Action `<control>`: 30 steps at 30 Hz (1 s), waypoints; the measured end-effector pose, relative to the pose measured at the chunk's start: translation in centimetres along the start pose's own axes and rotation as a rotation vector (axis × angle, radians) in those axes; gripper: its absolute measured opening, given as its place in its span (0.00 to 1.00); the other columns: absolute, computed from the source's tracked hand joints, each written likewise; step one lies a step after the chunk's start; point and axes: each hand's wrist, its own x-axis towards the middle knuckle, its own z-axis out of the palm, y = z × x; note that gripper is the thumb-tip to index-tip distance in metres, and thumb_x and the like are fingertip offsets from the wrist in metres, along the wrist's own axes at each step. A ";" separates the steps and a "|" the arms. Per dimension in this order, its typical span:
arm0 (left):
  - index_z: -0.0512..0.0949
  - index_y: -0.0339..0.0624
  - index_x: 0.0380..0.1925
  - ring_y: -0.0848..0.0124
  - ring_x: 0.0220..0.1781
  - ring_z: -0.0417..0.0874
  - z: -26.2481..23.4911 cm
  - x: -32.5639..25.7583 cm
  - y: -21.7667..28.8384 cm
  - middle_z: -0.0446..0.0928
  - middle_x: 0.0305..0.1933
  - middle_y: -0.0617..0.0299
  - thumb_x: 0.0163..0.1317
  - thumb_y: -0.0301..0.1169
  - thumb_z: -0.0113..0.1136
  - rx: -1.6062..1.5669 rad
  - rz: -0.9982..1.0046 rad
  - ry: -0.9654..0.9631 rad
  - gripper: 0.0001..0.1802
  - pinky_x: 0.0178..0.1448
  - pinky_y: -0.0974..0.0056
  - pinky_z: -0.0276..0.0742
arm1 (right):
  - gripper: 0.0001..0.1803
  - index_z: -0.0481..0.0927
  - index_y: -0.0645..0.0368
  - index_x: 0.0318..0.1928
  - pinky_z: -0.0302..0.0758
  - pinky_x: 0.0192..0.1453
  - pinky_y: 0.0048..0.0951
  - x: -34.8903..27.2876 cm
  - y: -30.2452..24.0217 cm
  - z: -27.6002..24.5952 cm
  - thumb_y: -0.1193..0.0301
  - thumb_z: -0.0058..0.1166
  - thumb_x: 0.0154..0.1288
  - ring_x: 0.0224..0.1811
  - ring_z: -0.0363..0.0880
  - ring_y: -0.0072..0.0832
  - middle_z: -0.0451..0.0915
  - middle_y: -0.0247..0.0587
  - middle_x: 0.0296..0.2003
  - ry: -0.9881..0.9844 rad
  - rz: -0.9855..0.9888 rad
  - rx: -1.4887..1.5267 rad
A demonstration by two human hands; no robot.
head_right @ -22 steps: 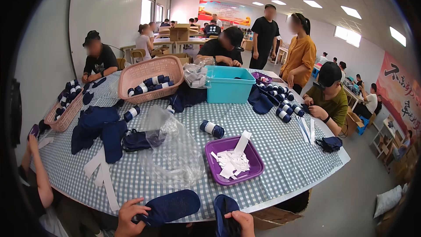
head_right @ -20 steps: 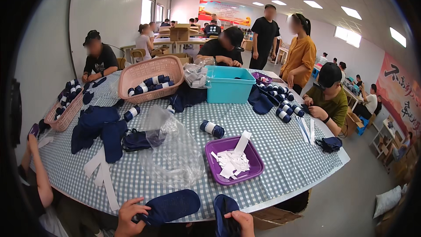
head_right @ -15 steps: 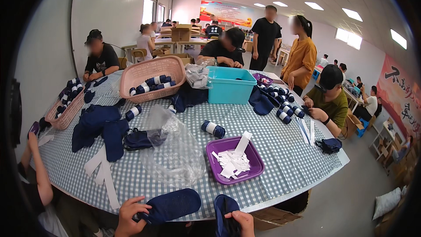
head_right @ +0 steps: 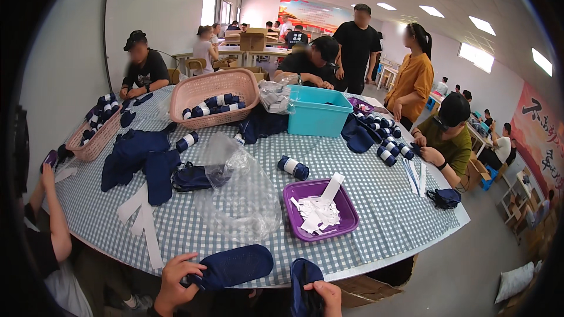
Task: Rolling blue socks and applying paper labels to them by hand.
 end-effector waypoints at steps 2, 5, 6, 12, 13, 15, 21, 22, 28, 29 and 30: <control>0.80 0.45 0.26 0.56 0.56 0.83 0.0 0.3 0.2 0.87 0.39 0.66 0.40 0.25 0.65 -0.004 -0.001 0.005 0.09 0.55 0.56 0.77 | 0.15 0.83 0.61 0.35 0.64 0.36 0.18 0.2 0.0 -0.1 0.61 0.53 0.70 0.29 0.70 0.13 0.78 0.23 0.28 -0.014 -0.005 -0.012; 0.80 0.47 0.26 0.56 0.56 0.83 -0.6 -0.5 0.4 0.87 0.39 0.66 0.40 0.25 0.66 0.018 -0.031 0.034 0.09 0.55 0.56 0.77 | 0.15 0.83 0.60 0.34 0.64 0.36 0.18 0.4 0.2 0.7 0.61 0.53 0.70 0.29 0.71 0.13 0.78 0.24 0.28 -0.020 -0.004 -0.001; 0.80 0.47 0.26 0.57 0.56 0.83 -0.9 -1.2 0.3 0.87 0.39 0.66 0.40 0.25 0.66 0.037 -0.050 0.056 0.09 0.55 0.56 0.77 | 0.15 0.83 0.60 0.35 0.65 0.36 0.18 0.6 -0.1 1.1 0.61 0.53 0.71 0.29 0.71 0.14 0.78 0.24 0.28 -0.020 0.011 -0.008; 0.80 0.47 0.34 0.59 0.61 0.80 0.8 -0.4 -1.2 0.84 0.46 0.67 0.42 0.23 0.66 -0.094 0.055 0.011 0.15 0.55 0.57 0.78 | 0.19 0.77 0.54 0.57 0.73 0.57 0.30 3.3 4.5 -8.5 0.59 0.48 0.73 0.55 0.75 0.28 0.79 0.37 0.53 -0.314 0.125 0.194; 0.80 0.47 0.33 0.60 0.61 0.79 1.1 -0.5 -1.3 0.84 0.46 0.68 0.42 0.23 0.65 -0.094 0.060 0.041 0.15 0.55 0.57 0.77 | 0.24 0.72 0.55 0.64 0.71 0.62 0.33 3.2 5.5 -7.4 0.58 0.47 0.73 0.62 0.71 0.31 0.73 0.39 0.61 -0.008 -0.010 0.041; 0.79 0.47 0.33 0.60 0.60 0.80 0.7 -1.8 -1.1 0.84 0.45 0.68 0.44 0.23 0.65 -0.100 0.053 0.096 0.13 0.55 0.57 0.76 | 0.25 0.71 0.56 0.65 0.71 0.62 0.35 4.2 6.1 -6.5 0.58 0.45 0.73 0.61 0.72 0.33 0.73 0.43 0.61 0.046 -0.040 -0.164; 0.79 0.48 0.30 0.61 0.58 0.80 0.7 -2.5 -0.8 0.84 0.43 0.69 0.45 0.23 0.63 -0.076 0.001 0.191 0.10 0.54 0.56 0.76 | 0.26 0.70 0.58 0.66 0.69 0.65 0.37 4.5 6.4 -1.8 0.57 0.44 0.74 0.63 0.70 0.35 0.73 0.45 0.62 -0.057 -0.167 -0.370; 0.79 0.48 0.30 0.61 0.58 0.80 0.8 -2.4 -0.8 0.84 0.43 0.69 0.45 0.23 0.63 -0.072 -0.010 0.197 0.10 0.54 0.56 0.76 | 0.27 0.69 0.58 0.66 0.69 0.65 0.37 4.6 6.4 -1.4 0.57 0.44 0.74 0.63 0.70 0.35 0.73 0.45 0.62 -0.061 -0.184 -0.394; 0.79 0.48 0.31 0.61 0.55 0.81 1.0 -2.4 -0.8 0.83 0.42 0.66 0.45 0.24 0.62 -0.084 0.007 0.202 0.10 0.53 0.58 0.76 | 0.28 0.68 0.59 0.67 0.67 0.67 0.39 4.9 6.1 -0.3 0.56 0.43 0.74 0.65 0.69 0.36 0.72 0.47 0.63 -0.083 -0.241 -0.466; 0.79 0.48 0.31 0.60 0.54 0.81 0.8 -2.5 -0.6 0.82 0.43 0.64 0.45 0.24 0.63 -0.079 -0.002 0.206 0.10 0.53 0.58 0.76 | 0.28 0.67 0.59 0.67 0.66 0.68 0.39 4.8 6.0 -0.2 0.56 0.43 0.74 0.65 0.68 0.36 0.72 0.47 0.63 -0.088 -0.245 -0.474; 0.79 0.48 0.31 0.60 0.54 0.81 0.7 -2.7 -0.4 0.82 0.43 0.64 0.45 0.24 0.63 -0.073 -0.006 0.206 0.10 0.53 0.58 0.76 | 0.28 0.67 0.60 0.67 0.66 0.68 0.40 4.7 6.2 0.1 0.56 0.43 0.74 0.65 0.68 0.37 0.71 0.47 0.63 -0.086 -0.256 -0.482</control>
